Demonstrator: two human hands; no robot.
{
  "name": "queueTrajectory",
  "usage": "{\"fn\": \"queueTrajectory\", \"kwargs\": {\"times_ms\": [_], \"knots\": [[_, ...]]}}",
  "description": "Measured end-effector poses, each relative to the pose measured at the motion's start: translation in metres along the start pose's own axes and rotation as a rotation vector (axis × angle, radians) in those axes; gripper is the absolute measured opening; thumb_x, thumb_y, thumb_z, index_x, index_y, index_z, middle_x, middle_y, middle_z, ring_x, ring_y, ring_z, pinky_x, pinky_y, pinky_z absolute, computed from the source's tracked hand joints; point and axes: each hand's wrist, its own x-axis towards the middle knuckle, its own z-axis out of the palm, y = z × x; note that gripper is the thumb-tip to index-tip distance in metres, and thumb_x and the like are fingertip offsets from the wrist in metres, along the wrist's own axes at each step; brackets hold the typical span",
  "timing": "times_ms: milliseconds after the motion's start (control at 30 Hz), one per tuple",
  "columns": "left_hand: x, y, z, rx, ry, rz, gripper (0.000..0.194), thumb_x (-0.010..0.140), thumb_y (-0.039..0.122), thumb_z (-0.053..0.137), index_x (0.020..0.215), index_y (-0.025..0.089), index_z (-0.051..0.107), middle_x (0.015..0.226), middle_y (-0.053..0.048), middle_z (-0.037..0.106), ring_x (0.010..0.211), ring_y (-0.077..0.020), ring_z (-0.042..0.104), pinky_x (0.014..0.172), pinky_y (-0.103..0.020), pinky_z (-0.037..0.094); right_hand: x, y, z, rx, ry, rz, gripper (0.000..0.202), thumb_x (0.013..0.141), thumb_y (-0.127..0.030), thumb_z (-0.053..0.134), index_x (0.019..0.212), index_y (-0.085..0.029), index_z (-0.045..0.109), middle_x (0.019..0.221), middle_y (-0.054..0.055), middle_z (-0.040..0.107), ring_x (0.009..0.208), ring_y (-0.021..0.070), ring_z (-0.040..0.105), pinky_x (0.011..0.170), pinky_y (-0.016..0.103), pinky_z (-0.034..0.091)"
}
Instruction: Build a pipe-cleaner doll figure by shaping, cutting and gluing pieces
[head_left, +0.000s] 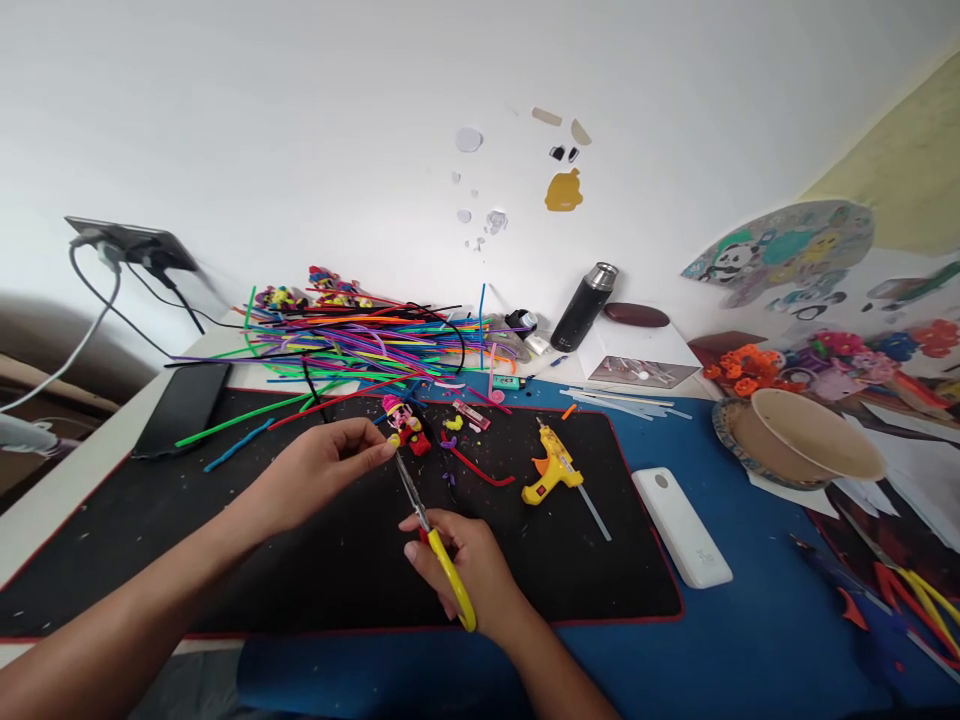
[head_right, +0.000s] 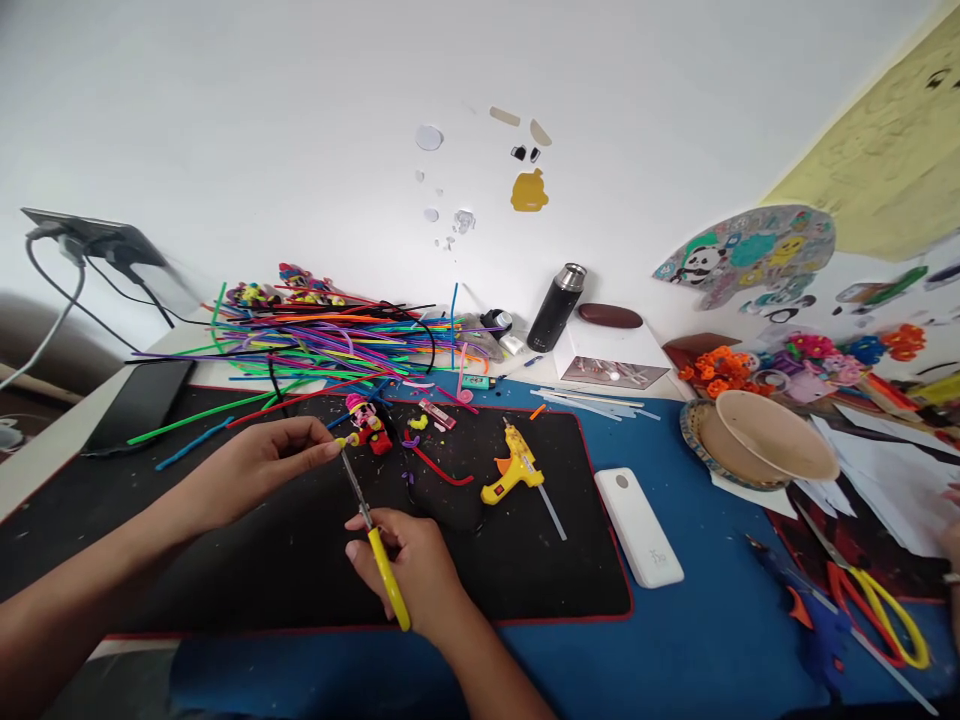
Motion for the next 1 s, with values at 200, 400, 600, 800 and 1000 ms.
{"fn": "queueTrajectory", "kwargs": {"times_ms": [200,400,600,800,1000], "knots": [[0.002,-0.007,-0.002,-0.016,-0.062,0.026,0.055,0.087,0.074,0.07,0.091,0.02,0.079,0.08,-0.002,0.072,0.075,-0.0209,0.061,0.068,-0.027,0.048,0.0,-0.001,0.0,-0.007,0.007,0.007,0.06,0.088,-0.067,0.076,0.121,-0.017,0.073,0.059,-0.009,0.049,0.034,0.0058,0.041,0.034,0.019,0.03],[0.007,-0.006,-0.005,-0.068,-0.104,0.049,0.053,0.09,0.071,0.07,0.101,0.021,0.084,0.101,-0.006,0.083,0.1,-0.0292,0.071,0.089,-0.032,0.052,0.0,-0.001,0.0,0.001,0.002,-0.012,0.053,0.09,-0.061,0.076,0.12,-0.016,0.073,0.056,-0.011,0.048,0.034,0.0048,0.039,0.035,0.017,0.031],[0.011,-0.008,-0.011,-0.047,-0.154,0.014,0.055,0.086,0.073,0.072,0.096,0.02,0.079,0.077,-0.002,0.069,0.069,-0.0193,0.061,0.059,-0.026,0.048,0.001,-0.001,0.001,0.009,-0.01,0.02,0.049,0.089,-0.055,0.08,0.118,-0.017,0.073,0.057,-0.011,0.049,0.033,0.0046,0.039,0.033,0.017,0.031],[0.011,-0.001,-0.023,-0.029,-0.303,0.024,0.047,0.087,0.067,0.074,0.088,0.02,0.073,0.067,0.002,0.06,0.06,-0.0153,0.051,0.051,-0.021,0.038,0.0,-0.009,-0.005,0.032,-0.126,0.035,0.056,0.088,-0.059,0.082,0.122,-0.016,0.073,0.054,-0.012,0.05,0.034,0.0051,0.043,0.035,0.016,0.032],[0.007,0.001,-0.04,-0.08,-0.319,0.051,0.041,0.091,0.06,0.074,0.083,0.02,0.072,0.066,0.003,0.056,0.058,-0.0136,0.043,0.051,-0.02,0.035,-0.001,-0.027,-0.004,0.173,-0.273,0.113,0.073,0.081,-0.069,0.085,0.127,-0.014,0.073,0.058,-0.009,0.059,0.036,0.0057,0.048,0.037,0.016,0.035]]}}
